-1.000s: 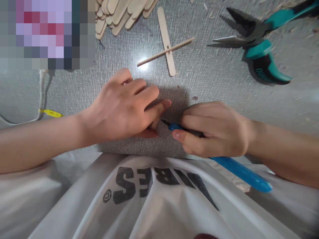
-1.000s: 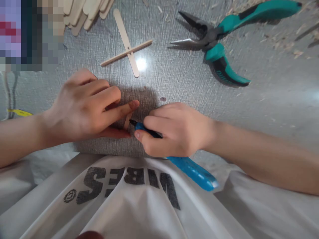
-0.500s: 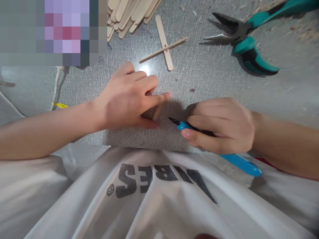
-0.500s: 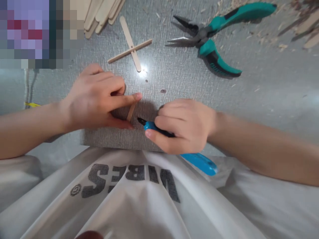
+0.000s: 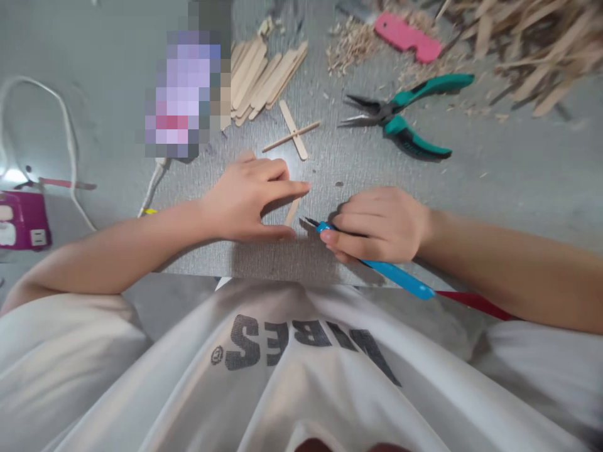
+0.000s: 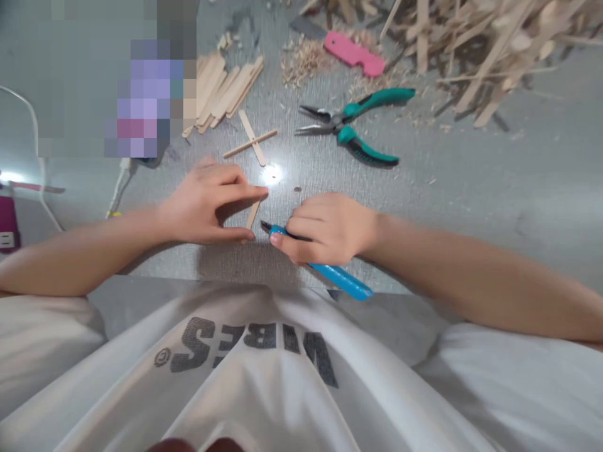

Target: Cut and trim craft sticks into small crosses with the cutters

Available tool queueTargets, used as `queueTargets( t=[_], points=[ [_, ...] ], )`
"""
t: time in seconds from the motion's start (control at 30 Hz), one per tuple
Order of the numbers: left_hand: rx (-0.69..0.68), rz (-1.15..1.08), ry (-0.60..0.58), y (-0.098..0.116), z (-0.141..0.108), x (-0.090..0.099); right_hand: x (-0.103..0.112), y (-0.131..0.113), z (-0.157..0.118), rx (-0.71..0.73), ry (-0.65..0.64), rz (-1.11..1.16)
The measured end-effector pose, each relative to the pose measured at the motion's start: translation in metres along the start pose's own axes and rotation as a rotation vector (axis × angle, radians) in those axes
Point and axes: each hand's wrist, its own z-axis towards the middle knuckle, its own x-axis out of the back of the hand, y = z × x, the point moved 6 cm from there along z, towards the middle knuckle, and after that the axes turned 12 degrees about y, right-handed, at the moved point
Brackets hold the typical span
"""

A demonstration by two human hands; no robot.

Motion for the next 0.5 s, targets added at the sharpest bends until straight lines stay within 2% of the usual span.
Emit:
queueTargets(
  t=[0.13,0.23,0.37,0.5],
  points=[
    [0.013,-0.082,0.053,0.001,0.000,0.004,-0.002,0.002,0.001,0.011,0.001,-0.031],
    [0.067,-0.012,0.061,0.004,-0.002,0.004,-0.004,0.003,0.002,0.028,0.004,-0.055],
    [0.116,0.131,0.005,0.011,-0.007,0.001,-0.003,0.006,0.003,0.011,0.076,-0.059],
    [0.168,0.109,-0.044,0.011,-0.008,0.002,0.001,0.009,0.004,-0.028,0.139,-0.064]
  ],
)
